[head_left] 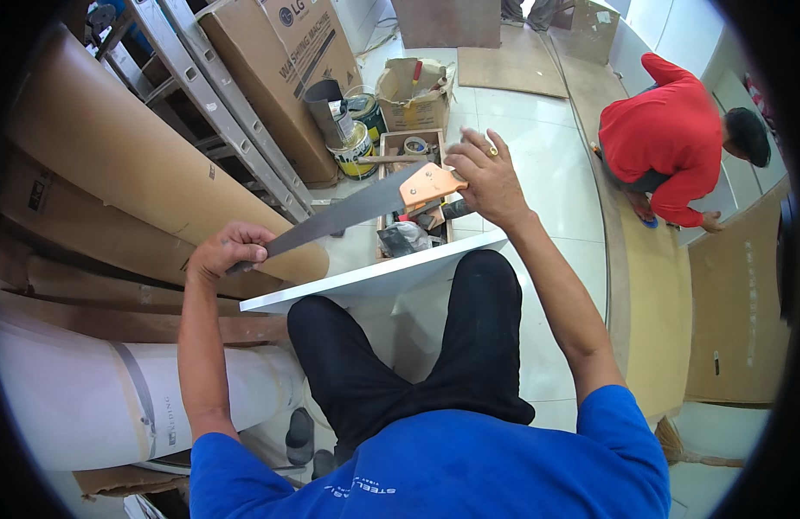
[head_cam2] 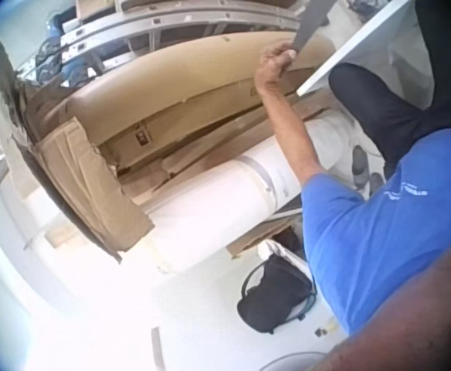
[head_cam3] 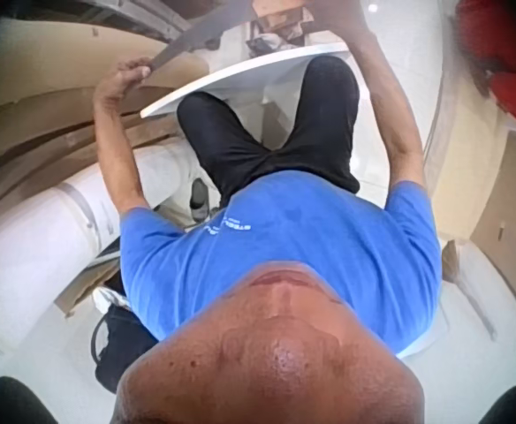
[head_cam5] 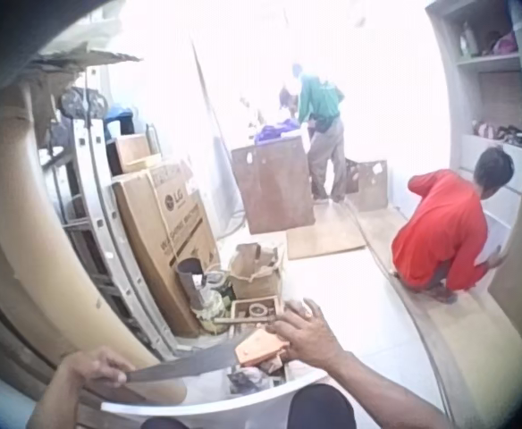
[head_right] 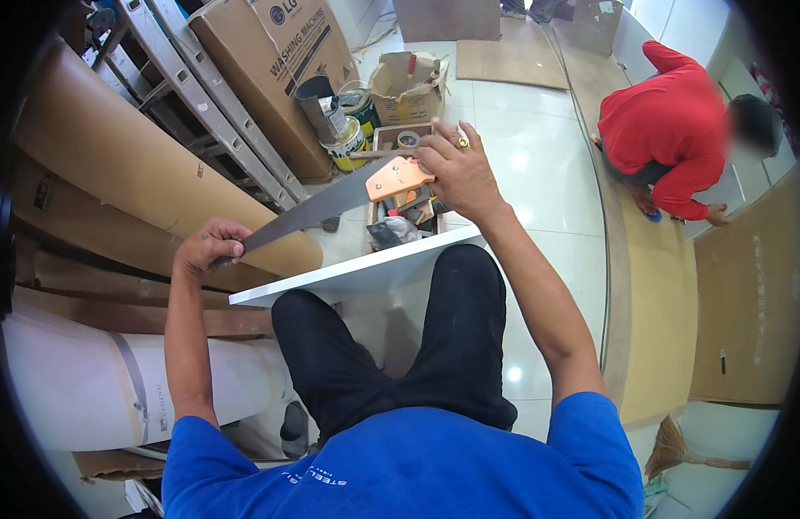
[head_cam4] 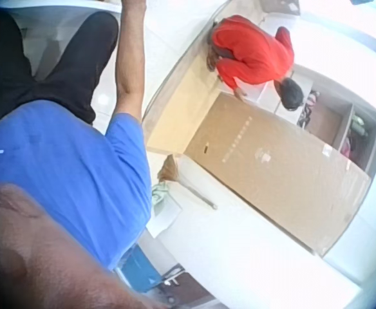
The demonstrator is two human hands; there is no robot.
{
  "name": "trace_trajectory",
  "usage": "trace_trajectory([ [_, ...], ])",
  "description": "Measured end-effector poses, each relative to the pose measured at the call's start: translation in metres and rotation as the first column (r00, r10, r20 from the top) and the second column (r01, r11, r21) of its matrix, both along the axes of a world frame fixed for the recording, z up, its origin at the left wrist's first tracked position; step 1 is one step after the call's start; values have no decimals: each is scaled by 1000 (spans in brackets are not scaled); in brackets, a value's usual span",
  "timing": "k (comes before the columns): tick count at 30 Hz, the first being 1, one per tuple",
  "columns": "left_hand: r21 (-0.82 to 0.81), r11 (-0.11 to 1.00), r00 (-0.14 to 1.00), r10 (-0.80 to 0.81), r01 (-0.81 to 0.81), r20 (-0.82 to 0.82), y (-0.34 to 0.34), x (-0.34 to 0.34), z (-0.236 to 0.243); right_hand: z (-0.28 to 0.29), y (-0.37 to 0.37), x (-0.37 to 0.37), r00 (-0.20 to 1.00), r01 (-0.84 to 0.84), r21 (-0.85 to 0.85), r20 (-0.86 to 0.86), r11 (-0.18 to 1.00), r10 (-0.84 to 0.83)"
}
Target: The person sits on the floor and repeatedly rubs the edge of a white rectangular panel with a small abrasive block. The person then picks up a hand saw, briefly positions it on the panel, and sets it back down. The panel is flipped and the edge is rubbed again.
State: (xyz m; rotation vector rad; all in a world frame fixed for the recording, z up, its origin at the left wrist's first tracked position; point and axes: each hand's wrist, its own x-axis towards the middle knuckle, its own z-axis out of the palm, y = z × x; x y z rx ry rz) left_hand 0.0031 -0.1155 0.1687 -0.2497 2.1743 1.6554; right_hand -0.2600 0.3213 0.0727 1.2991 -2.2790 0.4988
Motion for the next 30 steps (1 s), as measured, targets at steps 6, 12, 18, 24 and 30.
trace_trajectory([
  [6,80,882,729,432,-465,-531,-39,-15,32,15,34,10,670,245,-359,734,901,111],
  [12,29,918,775,351,-396,-525,-2,-43,-29,-2,42,21,179,571,-697,622,434,762],
  [18,127,951,848,310,-283,-430,81,-69,-90,-15,38,22,124,677,-617,633,401,764],
  [24,207,938,874,337,-279,-350,111,-80,-114,-25,33,24,94,705,-580,647,408,756],
  [30,19,953,902,292,-302,-317,119,-76,-150,-42,28,23,52,718,-556,643,418,764],
])
